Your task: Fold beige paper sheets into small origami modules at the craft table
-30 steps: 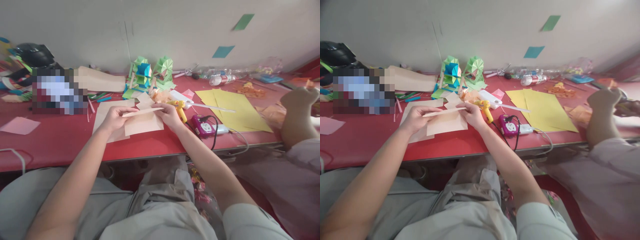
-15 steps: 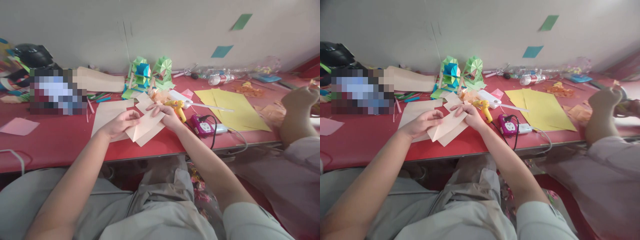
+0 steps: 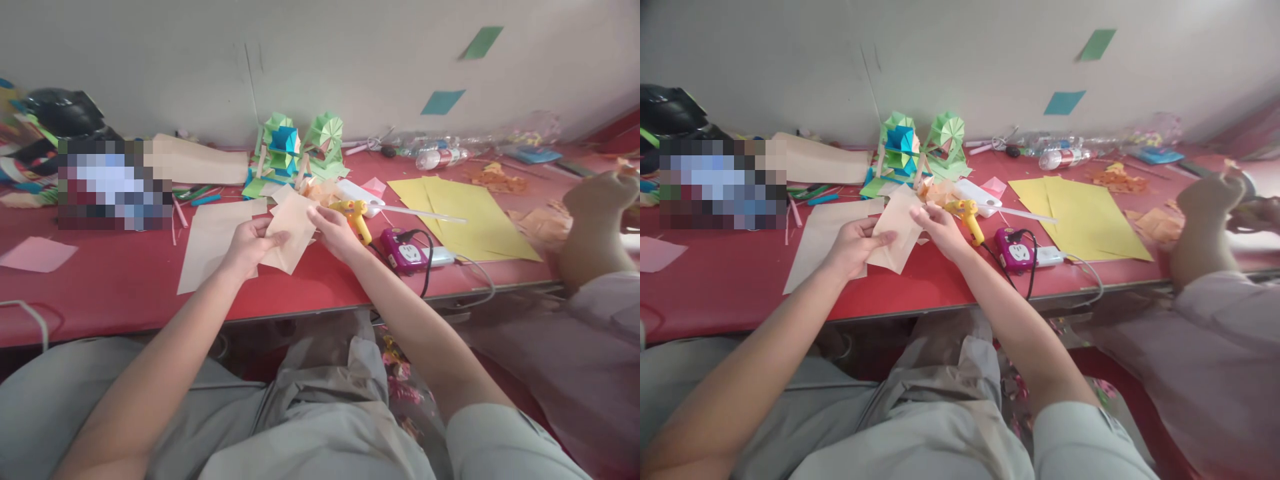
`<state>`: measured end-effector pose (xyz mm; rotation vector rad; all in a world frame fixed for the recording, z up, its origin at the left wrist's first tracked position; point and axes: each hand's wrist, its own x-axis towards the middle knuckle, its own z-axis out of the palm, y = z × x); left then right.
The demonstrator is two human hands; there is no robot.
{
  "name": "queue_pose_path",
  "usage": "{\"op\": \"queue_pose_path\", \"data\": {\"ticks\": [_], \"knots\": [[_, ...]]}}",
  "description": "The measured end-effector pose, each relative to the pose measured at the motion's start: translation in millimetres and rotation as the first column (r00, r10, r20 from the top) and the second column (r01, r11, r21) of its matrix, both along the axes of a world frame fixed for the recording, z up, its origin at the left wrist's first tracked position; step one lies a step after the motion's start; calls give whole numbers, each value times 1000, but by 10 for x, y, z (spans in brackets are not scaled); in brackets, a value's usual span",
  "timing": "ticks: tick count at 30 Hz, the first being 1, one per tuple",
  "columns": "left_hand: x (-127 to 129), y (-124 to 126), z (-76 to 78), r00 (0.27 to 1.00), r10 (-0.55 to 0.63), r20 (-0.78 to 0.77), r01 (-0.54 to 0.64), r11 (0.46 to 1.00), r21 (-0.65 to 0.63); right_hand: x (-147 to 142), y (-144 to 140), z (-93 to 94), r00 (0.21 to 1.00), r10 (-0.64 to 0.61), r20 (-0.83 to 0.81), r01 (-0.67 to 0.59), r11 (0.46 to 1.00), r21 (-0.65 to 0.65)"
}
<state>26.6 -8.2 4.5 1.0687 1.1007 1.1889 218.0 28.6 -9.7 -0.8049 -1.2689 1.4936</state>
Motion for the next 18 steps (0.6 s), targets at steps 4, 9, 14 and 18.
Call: {"op": "queue_pose_path", "data": {"ticks": [4,9,14,18], "knots": [[61,-17,-37,998,65,11,-65,998,-4,0,-16,-8,996,-79,39,78,997,13],[81,-18,-64,997,81,15,-80,996,-25,-2,-25,23,987,-160,-13,161,984,78],[97,-21,-76,995,86,48,-84,996,-37,-2,-39,53,980,-196,-37,199,968,154],[125,-26,-82,988,138,62,-137,990,-27,-10,-31,45,985,-162,-66,168,982,89]]}}
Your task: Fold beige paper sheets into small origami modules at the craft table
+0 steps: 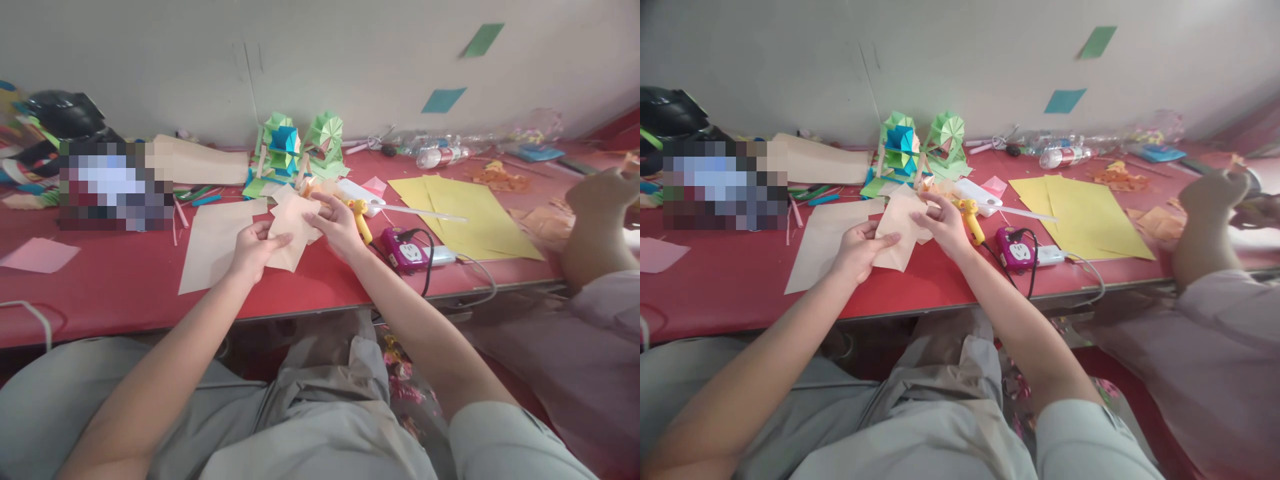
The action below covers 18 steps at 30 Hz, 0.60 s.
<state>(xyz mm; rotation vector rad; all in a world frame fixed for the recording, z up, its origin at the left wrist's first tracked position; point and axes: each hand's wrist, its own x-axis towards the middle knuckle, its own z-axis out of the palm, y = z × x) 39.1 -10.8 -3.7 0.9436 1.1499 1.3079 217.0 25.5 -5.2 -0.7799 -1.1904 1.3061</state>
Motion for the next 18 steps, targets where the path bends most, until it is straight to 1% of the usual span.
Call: {"op": "queue_pose_path", "data": {"ticks": [3,6,8,11,13,15,18], "knots": [[23,-4,2,999,43,13,-43,999,14,-15,4,-20,997,73,0,-72,995,-75],[39,-20,22,999,53,-3,-53,999,11,-21,1,-30,996,85,27,-82,993,-88],[42,-37,50,1000,-2,-20,2,1000,9,-19,1,-29,997,78,15,-77,995,-69],[34,-58,93,987,-160,-4,160,987,-15,-11,8,-26,995,97,-32,-98,994,-39],[20,-57,99,976,-218,5,218,976,-30,-4,15,-25,993,105,-50,-107,994,-37],[3,-43,77,978,-208,-28,208,978,-15,1,20,-25,993,102,-55,-105,993,-51],[-11,-25,13,987,-135,-81,139,990,37,1,14,-25,991,121,-54,-125,990,-69]]}}
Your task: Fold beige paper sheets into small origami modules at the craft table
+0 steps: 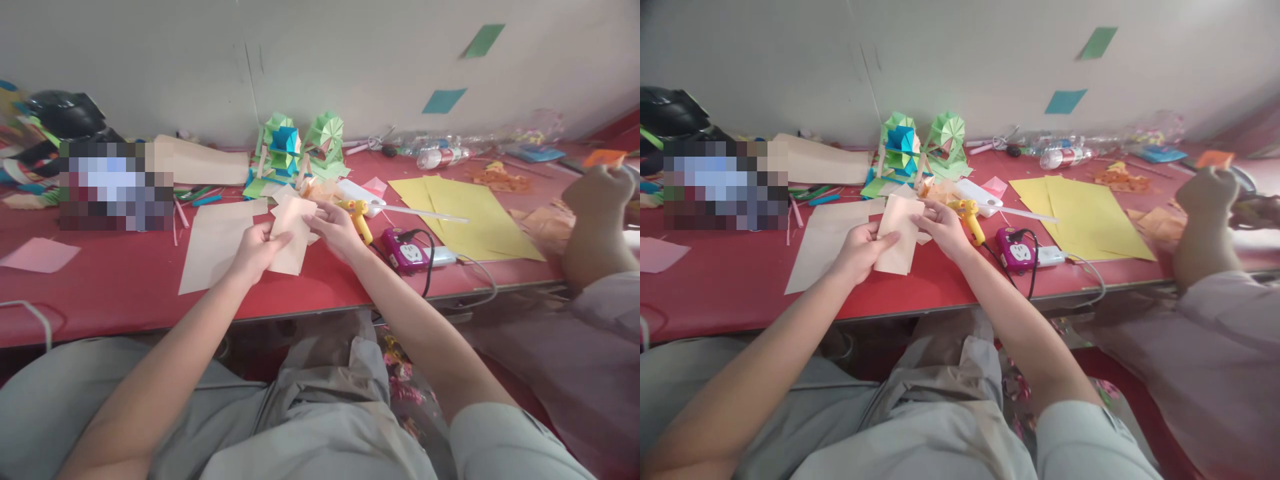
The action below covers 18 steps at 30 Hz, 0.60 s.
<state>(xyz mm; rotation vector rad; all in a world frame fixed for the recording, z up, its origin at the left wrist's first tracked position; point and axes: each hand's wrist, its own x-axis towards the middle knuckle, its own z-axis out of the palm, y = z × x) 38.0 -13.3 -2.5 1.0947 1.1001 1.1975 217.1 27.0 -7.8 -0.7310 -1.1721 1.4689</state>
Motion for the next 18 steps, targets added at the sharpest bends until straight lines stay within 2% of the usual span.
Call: {"op": "queue_pose_path", "data": {"ticks": [3,7,10,13,15,18], "knots": [[17,-7,-40,999,40,22,-40,999,15,-4,-11,-8,998,25,54,-25,1000,5],[57,-26,-5,998,3,59,1,999,-54,-5,1,-31,983,-66,174,52,995,84],[51,-12,40,998,14,60,-8,995,-97,-12,22,-46,985,6,171,-17,998,60],[8,20,43,998,67,18,-66,997,-31,-28,36,-62,983,88,160,-87,996,-13],[-23,41,22,995,94,-37,-92,995,31,-35,41,-77,981,85,175,-79,996,-37],[-45,63,-4,993,100,-66,-97,994,46,-33,46,-96,975,40,217,-39,999,-5]]}}
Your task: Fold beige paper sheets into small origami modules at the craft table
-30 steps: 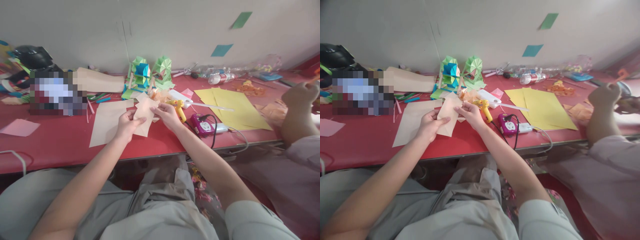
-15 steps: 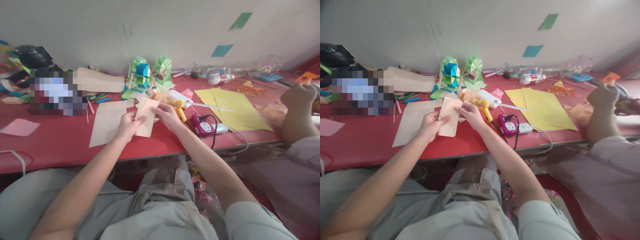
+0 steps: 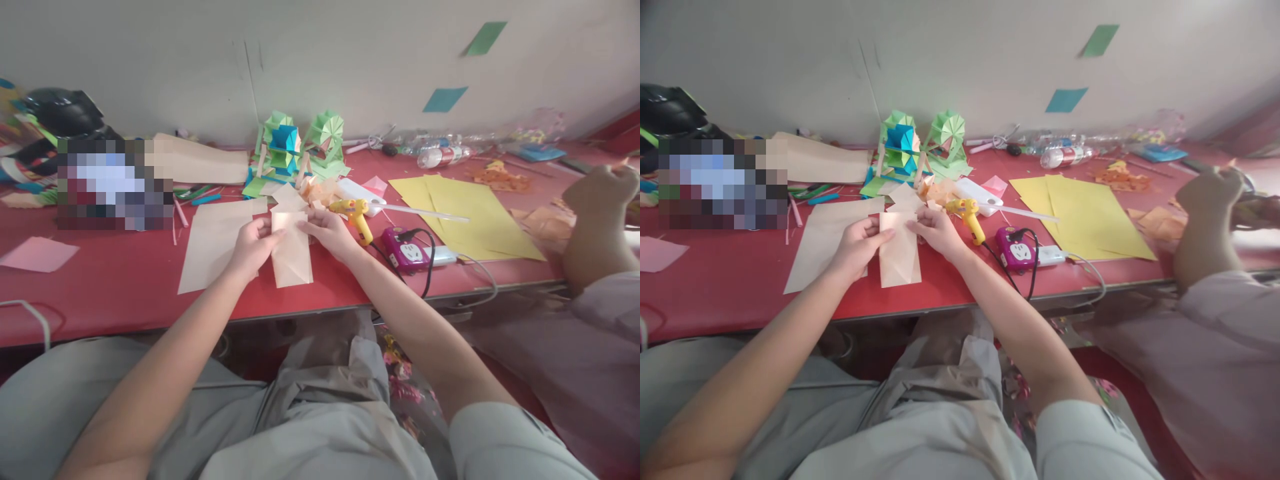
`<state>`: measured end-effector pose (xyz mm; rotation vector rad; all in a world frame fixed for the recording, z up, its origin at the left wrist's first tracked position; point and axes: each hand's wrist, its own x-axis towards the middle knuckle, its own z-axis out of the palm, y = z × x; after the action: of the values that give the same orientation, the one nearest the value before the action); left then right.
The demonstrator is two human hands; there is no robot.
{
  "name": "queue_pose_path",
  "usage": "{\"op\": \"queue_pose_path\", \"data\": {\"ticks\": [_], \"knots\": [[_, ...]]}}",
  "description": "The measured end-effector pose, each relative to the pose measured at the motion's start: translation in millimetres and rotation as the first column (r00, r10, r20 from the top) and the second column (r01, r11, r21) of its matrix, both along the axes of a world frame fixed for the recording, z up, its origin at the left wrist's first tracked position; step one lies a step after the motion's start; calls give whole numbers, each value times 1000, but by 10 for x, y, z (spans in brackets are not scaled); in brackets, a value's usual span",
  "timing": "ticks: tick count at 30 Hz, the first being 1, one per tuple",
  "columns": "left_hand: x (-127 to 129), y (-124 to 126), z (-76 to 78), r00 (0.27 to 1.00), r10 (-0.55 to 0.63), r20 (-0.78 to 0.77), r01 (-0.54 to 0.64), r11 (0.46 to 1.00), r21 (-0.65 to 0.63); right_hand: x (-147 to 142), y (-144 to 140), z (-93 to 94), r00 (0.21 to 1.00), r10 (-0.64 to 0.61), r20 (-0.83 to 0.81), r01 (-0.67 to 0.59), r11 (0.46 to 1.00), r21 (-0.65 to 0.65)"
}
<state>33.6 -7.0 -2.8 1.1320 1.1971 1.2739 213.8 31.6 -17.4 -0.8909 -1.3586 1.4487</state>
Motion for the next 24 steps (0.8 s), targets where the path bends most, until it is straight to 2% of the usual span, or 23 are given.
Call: {"op": "queue_pose_path", "data": {"ticks": [4,9,16,24], "knots": [[11,4,14,999,-3,53,3,1000,-11,6,0,-6,998,-14,62,10,998,68],[8,-8,28,997,3,81,-3,1000,7,1,-24,20,996,4,88,-12,996,83],[8,-29,19,998,-19,59,17,1000,23,0,-68,72,993,-14,116,-1,992,124],[8,-35,50,999,20,26,-21,999,42,2,-76,89,994,-28,104,11,987,159]]}}
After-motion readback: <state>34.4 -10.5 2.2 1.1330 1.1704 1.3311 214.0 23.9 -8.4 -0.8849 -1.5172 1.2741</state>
